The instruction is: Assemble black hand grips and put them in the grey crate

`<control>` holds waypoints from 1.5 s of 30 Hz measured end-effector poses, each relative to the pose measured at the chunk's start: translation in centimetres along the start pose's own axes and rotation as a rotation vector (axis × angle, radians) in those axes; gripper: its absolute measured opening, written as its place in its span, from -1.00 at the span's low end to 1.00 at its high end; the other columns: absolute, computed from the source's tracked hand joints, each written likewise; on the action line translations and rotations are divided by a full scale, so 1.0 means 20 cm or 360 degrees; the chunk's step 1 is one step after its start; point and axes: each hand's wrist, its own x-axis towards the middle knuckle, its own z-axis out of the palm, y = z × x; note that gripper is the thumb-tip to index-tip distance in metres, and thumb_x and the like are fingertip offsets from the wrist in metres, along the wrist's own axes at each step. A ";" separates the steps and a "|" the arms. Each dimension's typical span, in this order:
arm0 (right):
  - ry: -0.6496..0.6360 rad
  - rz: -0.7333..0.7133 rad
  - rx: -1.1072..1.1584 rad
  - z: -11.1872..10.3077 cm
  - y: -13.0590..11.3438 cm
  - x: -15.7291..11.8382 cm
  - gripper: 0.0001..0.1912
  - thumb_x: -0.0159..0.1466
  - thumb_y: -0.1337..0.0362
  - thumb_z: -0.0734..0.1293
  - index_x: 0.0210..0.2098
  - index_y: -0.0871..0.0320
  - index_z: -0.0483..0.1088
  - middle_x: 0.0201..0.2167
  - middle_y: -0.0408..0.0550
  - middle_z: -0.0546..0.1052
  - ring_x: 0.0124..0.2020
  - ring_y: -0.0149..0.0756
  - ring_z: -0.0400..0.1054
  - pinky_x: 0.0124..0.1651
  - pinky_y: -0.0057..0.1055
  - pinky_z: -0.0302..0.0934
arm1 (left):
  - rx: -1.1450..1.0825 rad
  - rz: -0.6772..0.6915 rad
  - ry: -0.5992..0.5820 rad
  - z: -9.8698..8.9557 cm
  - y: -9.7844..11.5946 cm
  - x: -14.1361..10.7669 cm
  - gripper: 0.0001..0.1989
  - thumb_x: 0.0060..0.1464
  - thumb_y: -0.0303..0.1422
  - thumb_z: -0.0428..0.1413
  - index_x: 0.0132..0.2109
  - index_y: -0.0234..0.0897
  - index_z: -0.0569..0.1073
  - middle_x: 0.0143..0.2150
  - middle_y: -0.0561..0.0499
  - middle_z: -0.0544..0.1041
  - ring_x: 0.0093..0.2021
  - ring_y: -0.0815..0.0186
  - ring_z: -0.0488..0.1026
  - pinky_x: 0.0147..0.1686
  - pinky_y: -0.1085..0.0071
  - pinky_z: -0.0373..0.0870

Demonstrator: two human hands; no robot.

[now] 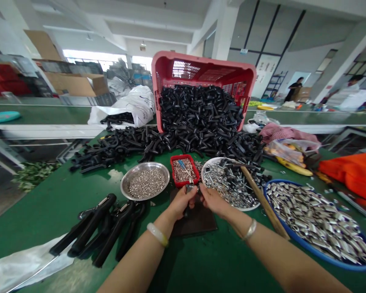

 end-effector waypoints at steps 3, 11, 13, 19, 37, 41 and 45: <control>-0.0393 0.0081 0.0246 -0.02 0.03 0.00 -0.23 0.25 -0.05 -0.30 -0.53 0.20 0.35 -0.71 -0.06 0.36 -0.70 -0.39 0.20 -0.59 -0.44 0.12 | 0.0549 0.0210 0.0201 0.03 -0.01 -0.02 -0.60 -0.28 -0.19 0.24 -0.31 -0.30 0.30 -0.58 0.12 0.34 -0.64 0.49 0.20 -0.66 0.56 0.12; -0.0034 -0.0857 -0.0511 -0.11 0.12 0.05 -0.67 0.20 0.29 0.17 -0.04 0.04 0.29 -0.03 -0.06 0.37 -0.03 -0.29 0.23 -0.04 -0.38 0.10 | 0.2028 0.0296 -0.0313 -0.01 0.18 -0.08 -0.43 -0.35 -0.04 0.20 -0.18 -0.27 0.39 -0.27 -0.01 0.49 -0.29 0.21 0.42 -0.30 0.37 0.32; -0.0090 -0.0767 -0.0638 -0.07 0.11 0.06 -0.73 0.22 0.23 0.16 -0.11 0.08 0.34 -0.15 -0.03 0.44 -0.12 -0.26 0.29 -0.11 -0.37 0.15 | 0.2499 0.0245 -0.0299 -0.03 0.22 -0.08 -0.41 -0.34 0.03 0.16 -0.18 -0.27 0.40 -0.27 -0.06 0.48 -0.28 0.14 0.42 -0.29 0.31 0.32; 0.0138 -0.0317 -0.0768 0.05 0.07 -0.02 -0.73 0.22 0.17 0.13 -0.27 0.15 0.39 -0.28 0.07 0.42 -0.25 -0.20 0.33 -0.26 -0.36 0.19 | 0.3199 0.0609 -0.0195 -0.07 0.22 -0.08 -0.31 -0.23 0.09 0.06 -0.02 -0.29 0.35 -0.06 -0.20 0.36 -0.04 -0.01 0.27 -0.12 0.15 0.23; 0.0401 -0.0415 -0.0080 0.06 0.33 -0.16 -0.75 0.24 0.24 0.12 -0.23 0.11 0.40 -0.35 -0.04 0.47 -0.32 -0.32 0.37 -0.24 -0.42 0.22 | 0.3031 0.0311 0.0146 -0.14 0.35 0.39 -0.82 0.01 -0.22 0.03 -0.29 -0.10 0.48 -0.16 0.04 0.46 -0.18 0.27 0.39 -0.25 0.43 0.27; 0.0397 -0.0440 -0.0100 0.06 0.34 -0.16 -0.75 0.24 0.24 0.12 -0.24 0.11 0.41 -0.38 -0.04 0.47 -0.35 -0.32 0.37 -0.27 -0.43 0.22 | 0.2985 0.0323 0.0229 -0.17 0.38 0.37 -0.86 -0.01 -0.30 0.03 -0.33 -0.15 0.47 -0.22 0.03 0.47 -0.22 0.30 0.39 -0.26 0.45 0.26; 0.0383 -0.0494 -0.0048 0.06 0.36 -0.17 -0.76 0.24 0.26 0.13 -0.24 0.11 0.41 -0.36 -0.05 0.48 -0.35 -0.33 0.37 -0.27 -0.44 0.22 | 0.2894 0.0321 0.0318 -0.15 0.40 0.34 -0.90 -0.05 -0.39 0.04 -0.35 -0.25 0.42 -0.36 -0.01 0.48 -0.33 0.29 0.41 -0.34 0.44 0.26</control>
